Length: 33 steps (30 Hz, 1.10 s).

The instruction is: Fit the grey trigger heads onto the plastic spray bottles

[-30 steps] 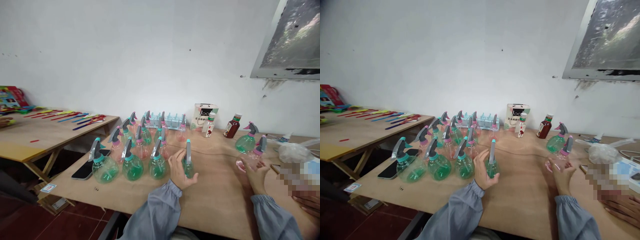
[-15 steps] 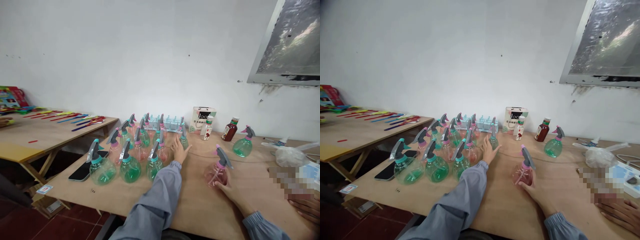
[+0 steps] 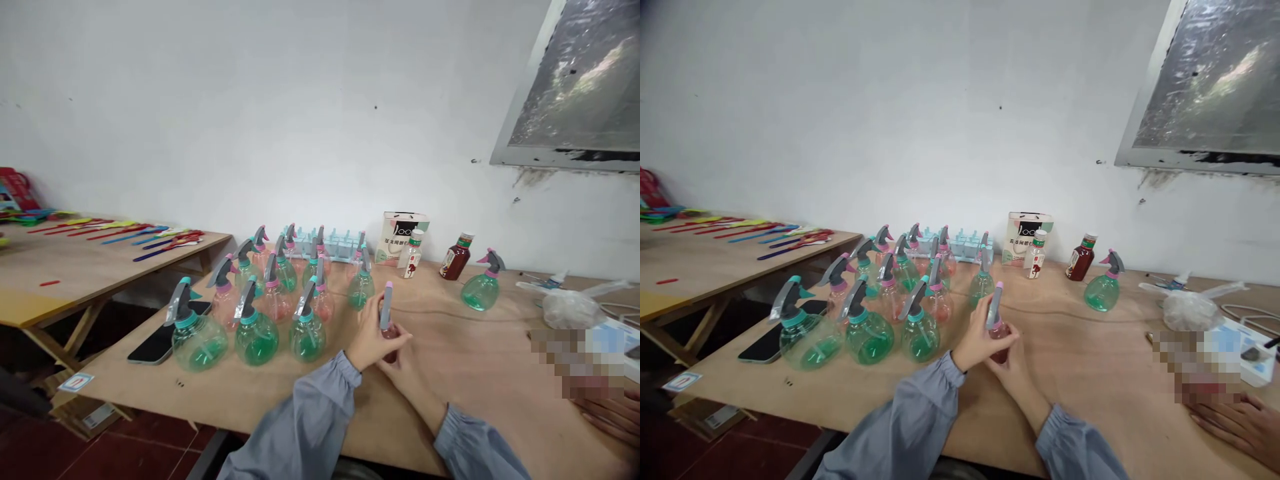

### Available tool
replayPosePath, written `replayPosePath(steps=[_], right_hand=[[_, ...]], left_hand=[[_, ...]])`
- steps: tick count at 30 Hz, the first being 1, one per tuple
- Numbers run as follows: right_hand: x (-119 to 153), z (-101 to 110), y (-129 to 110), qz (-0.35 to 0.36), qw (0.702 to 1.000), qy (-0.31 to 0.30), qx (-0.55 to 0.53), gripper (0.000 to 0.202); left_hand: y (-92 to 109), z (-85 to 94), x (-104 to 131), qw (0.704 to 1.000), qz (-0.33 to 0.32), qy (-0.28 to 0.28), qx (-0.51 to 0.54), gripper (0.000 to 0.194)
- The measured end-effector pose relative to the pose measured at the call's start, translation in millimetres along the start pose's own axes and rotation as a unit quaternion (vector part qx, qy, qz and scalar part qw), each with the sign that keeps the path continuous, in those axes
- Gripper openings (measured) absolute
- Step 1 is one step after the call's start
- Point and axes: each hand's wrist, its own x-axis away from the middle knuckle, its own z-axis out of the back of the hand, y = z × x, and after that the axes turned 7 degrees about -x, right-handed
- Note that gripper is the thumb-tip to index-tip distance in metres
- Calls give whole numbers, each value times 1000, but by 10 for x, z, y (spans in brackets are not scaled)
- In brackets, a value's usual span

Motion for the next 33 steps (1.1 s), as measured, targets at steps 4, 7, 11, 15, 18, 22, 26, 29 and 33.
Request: replayPosePath(steps=[4,7,11,15,18,22,26,29,33], right_hand=[[31,-106,-103,47,995,1,85,84],[27,46,-162,62,985,-66,147,93],[-90,455,-39,13,973,-146,178,87],[-533,1151,298,-59,984,27,166,71],[-1033,1739,546,-84,949,220,211,85],[-1582,2252,785,-201,882,334,264,97],[-1849,2402,931,-293,878,304,226,106],[-1919,2369,986,-306,884,282,211,86],[-1782,2150,977,-269,894,280,222,67]], left_hand=[[-70,172,47,996,7,14,91,63],[-97,312,52,993,-28,18,114,43],[-103,376,39,991,-69,59,98,29],[-119,385,44,993,-32,75,81,28],[-129,388,39,994,4,53,91,33],[-118,372,8,994,14,36,105,35],[-110,349,12,993,12,32,115,32],[-116,344,32,993,15,43,112,31],[-111,354,44,991,10,63,117,32]])
